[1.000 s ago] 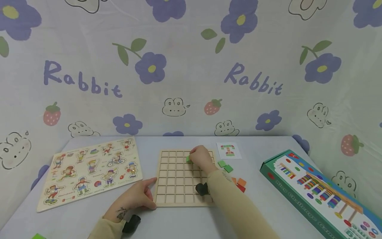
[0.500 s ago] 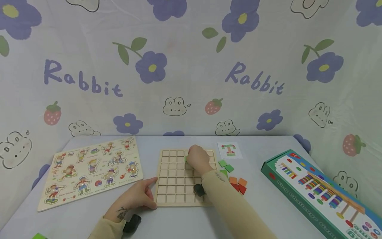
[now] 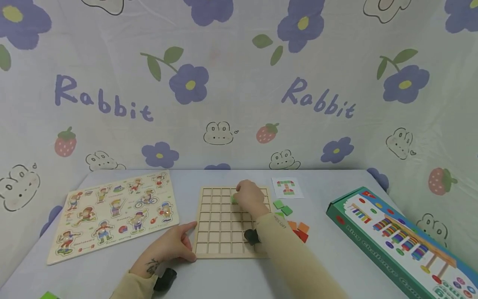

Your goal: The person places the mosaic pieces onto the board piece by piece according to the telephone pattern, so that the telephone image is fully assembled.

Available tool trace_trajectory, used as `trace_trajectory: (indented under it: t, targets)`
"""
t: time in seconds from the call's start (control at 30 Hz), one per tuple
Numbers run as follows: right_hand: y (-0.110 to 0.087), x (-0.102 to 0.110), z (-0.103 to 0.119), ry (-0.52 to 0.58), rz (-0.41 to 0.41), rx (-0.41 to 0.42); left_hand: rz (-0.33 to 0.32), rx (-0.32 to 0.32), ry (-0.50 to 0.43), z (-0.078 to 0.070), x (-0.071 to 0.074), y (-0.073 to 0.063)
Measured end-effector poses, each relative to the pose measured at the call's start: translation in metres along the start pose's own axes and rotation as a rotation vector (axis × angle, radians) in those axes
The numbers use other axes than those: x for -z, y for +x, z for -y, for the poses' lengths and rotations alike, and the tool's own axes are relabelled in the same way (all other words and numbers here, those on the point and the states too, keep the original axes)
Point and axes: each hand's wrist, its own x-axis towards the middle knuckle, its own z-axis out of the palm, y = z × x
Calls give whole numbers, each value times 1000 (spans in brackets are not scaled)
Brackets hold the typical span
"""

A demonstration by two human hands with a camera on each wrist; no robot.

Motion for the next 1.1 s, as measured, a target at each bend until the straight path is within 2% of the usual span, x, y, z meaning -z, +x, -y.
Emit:
trace_trajectory:
  t: [0.1,0.23,0.3,0.37,0.6,0.7,0.9,1.1]
  targets:
    - [-2,16,-11,215,0,67,-3,4,3,0,0,0]
    - [-7,41,-31,560,60,147,-9,11,6,-1,0,-1]
    - [-10,53,-43,662,85,146,-8,15,3,-1,0,0]
    - [-13,62,-56,708,96,133,-7,22,-3,-1,0,0]
    - [-24,74,-107,638,43,18,-4,14,-6,-2,-1,-1]
    - [-27,73,-121,610,42,-44,-1,7,-17,-2,-1,-2]
    - [-30,70,-137,445,38,-168,5,0,-26,-2,-1,-2]
    - [-34,68,-138,269,71,-230,4,-1,-27,-2,-1,-2]
